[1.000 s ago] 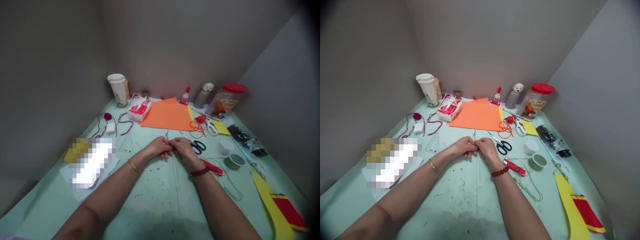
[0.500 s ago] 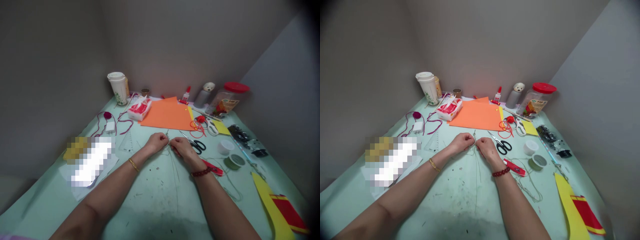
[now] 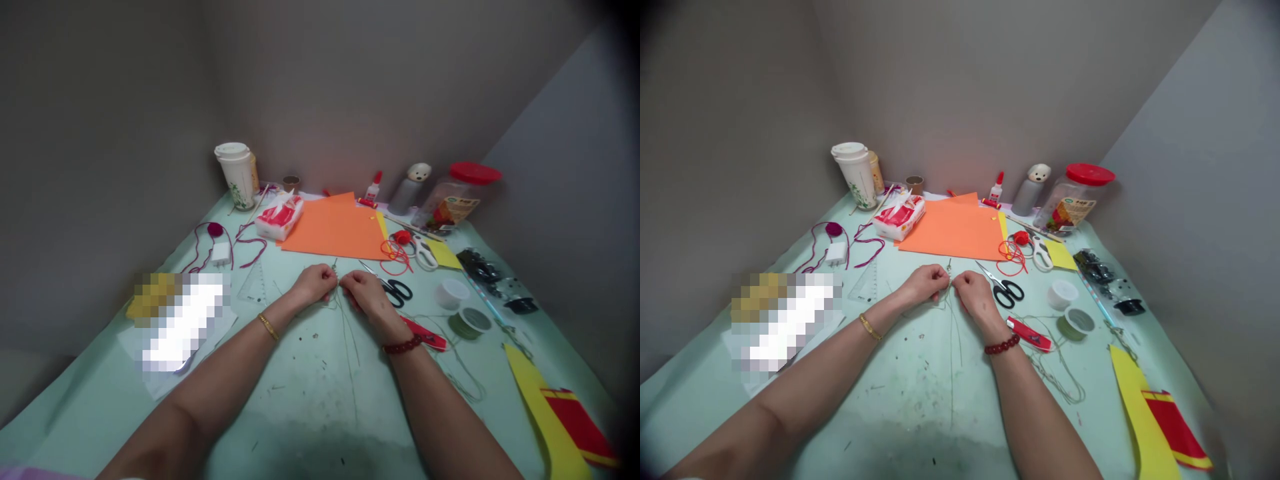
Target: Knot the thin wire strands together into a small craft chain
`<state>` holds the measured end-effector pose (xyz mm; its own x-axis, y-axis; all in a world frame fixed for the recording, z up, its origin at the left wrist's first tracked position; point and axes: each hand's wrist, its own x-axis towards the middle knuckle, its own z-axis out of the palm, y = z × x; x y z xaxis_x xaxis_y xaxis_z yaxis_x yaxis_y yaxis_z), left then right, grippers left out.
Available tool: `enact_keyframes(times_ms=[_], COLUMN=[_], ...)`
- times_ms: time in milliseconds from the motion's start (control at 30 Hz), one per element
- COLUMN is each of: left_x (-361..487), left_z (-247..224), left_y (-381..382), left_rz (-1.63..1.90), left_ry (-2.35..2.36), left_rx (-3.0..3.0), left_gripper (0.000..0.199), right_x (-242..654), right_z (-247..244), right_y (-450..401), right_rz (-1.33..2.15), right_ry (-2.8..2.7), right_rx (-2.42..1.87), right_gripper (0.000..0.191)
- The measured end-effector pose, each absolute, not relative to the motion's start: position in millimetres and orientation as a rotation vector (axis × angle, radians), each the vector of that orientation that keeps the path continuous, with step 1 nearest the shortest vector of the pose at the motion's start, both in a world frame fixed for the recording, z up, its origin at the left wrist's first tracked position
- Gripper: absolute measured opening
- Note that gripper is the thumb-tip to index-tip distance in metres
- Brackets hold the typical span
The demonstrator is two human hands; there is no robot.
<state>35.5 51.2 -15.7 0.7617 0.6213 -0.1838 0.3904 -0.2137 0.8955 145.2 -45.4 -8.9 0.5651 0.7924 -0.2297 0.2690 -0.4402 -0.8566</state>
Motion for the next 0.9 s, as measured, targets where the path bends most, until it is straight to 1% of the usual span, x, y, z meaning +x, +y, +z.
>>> enact_keyframes(times_ms=[67,267,400,700,767,900], left_x=[34.9,33.2,33.4,33.1,32.2,30.9], left_z=[-14.2,-11.4,-12.2,-18.1,-18.3,-19.7], left_y=[51.2,52.1,52.6,49.7,52.3,59.1], left_rz=[0.235,0.196,0.175,0.374,0.356,0.185], left_ry=[0.787,0.749,0.747,0.693,0.666,0.659], left_rx=[1.857,1.918,1.944,2.214,2.169,1.931], left_gripper=[0.015,0.017,0.017,0.013,0.013,0.02], right_x=[145.2,144.1,144.3,143.0,143.0,143.9], right_z=[-8.8,-4.6,-4.1,0.3,2.3,2.6], right_y=[-44.2,-42.1,-41.8,-40.7,-41.7,-43.2], right_rz=[0.773,0.927,0.934,0.828,0.855,0.908], right_ry=[-0.846,-0.81,-0.807,-0.871,-0.865,-0.838], right_rx=[-1.956,-1.856,-1.864,-1.995,-1.98,-1.914], right_gripper=[0.012,0.012,0.013,0.015,0.015,0.012])
